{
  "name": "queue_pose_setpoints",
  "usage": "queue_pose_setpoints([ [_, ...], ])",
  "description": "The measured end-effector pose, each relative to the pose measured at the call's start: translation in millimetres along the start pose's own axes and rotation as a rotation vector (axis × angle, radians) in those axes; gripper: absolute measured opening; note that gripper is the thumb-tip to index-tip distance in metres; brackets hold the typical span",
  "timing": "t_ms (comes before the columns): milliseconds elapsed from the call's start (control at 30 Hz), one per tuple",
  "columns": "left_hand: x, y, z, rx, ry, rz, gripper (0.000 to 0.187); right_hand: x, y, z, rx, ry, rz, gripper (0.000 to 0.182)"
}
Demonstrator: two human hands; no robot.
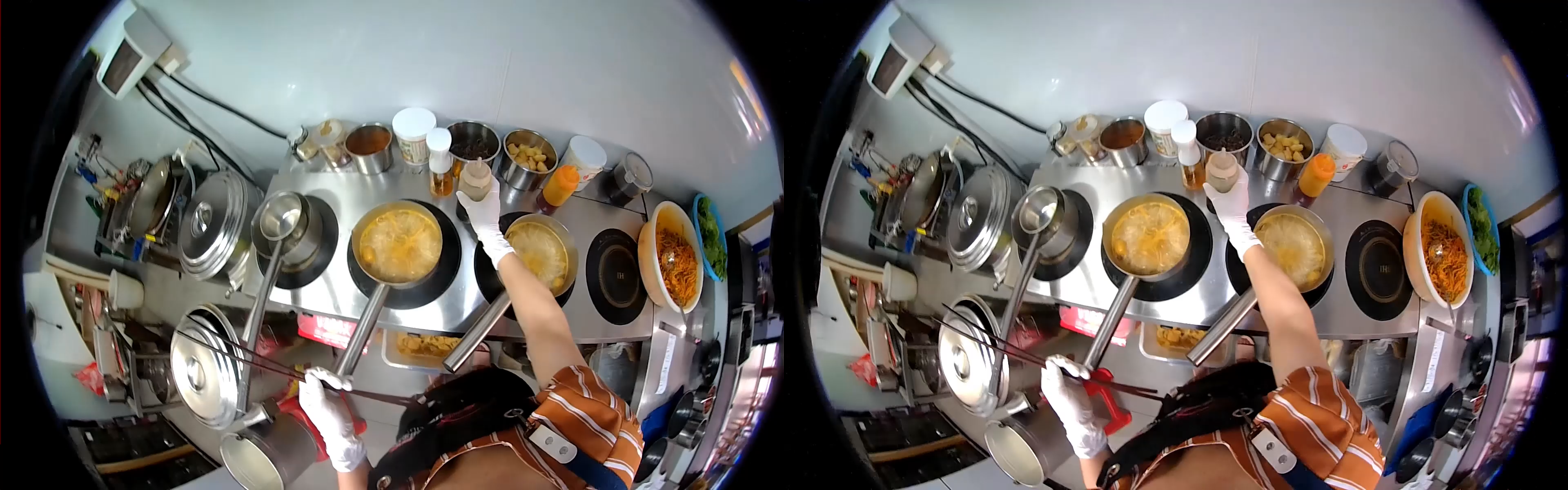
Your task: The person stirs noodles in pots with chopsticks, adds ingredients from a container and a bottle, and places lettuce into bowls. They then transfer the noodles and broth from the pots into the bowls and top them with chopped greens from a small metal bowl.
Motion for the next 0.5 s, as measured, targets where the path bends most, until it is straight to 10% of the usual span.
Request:
queue_pose_setpoints([
  [167, -3, -4, 9, 0.003, 0.023, -0.008, 0.026, 102, 18, -31, 0.567, 0.306, -0.275, 0.069],
  [300, 5, -12, 8, 0.111, 0.039, -0.093, 0.024, 116, 9, -54, 0.764, 0.964, -0.848, 0.065],
  [500, 9, -7, 3, 0.106, 0.067, -0.075, 0.027, 115, 3, -69, 0.607, 1.417, -1.005, 0.018],
])
Point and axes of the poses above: each hand's wrist, its own z-axis towards the middle knuckle, its own y-axis out of the back of the hand, x = y × z, the point moved 6 cm from there along z, towards the middle knuckle, and after that the axes turned 14 degrees about -x, right-handed, at the moved point
